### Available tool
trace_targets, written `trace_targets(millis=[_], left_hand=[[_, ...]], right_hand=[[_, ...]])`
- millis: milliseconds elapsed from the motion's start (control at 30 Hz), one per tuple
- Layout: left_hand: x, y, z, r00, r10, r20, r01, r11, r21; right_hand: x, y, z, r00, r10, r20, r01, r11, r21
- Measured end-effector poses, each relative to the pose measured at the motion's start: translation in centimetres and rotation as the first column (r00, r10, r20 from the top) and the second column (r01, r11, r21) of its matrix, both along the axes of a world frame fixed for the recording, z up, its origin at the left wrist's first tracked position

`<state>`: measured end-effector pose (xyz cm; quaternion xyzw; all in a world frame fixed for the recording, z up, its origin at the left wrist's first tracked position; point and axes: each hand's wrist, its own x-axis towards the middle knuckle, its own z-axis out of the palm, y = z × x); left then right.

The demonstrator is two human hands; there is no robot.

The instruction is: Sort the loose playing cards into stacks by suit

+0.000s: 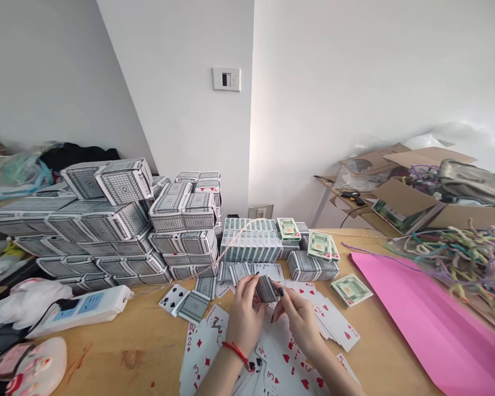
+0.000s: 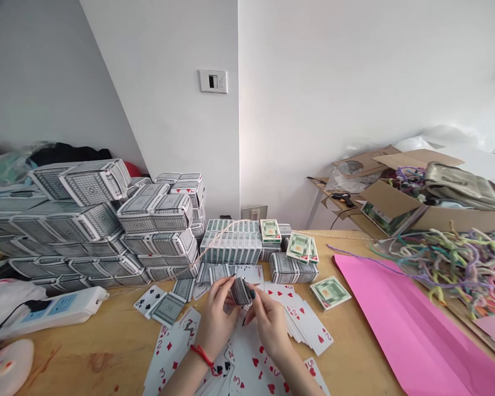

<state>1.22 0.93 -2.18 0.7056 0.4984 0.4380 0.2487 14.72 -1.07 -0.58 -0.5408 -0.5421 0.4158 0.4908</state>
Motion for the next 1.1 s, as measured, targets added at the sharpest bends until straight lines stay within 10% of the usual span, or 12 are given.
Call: trace_targets(millis=[367,567,800,1100], left_hand=[[0.1,0.0,-0.9,0.998,-0.016,-0.067,0.015,1.000,-0.019],[0.0,-0.4,-0.2,0.998,-0.062,0.002,0.062,0.997,-0.041],[0.4,-0.6,1.8,0.898,-0.108,0.426,0.217,0.952,-0.216],[0.3,-0.2,0.9,0.984,0.114,0.134,-0.087,0.977,-0.194]], right_hand=[[0.0,-0.2,-1.3,0.945,-0.083,0.318,0.052,0.993,0.103],[0.0,0.2,-0.7,0.999,-0.051,0.002,0.051,0.998,-0.021],[-0.3,0.7,-0.4,0.942,0.029,-0.334,-0.084,0.985,-0.152],[-0.6,0.1,-0.4,0.922,0.272,-0.276,-0.315,0.940,-0.128]])
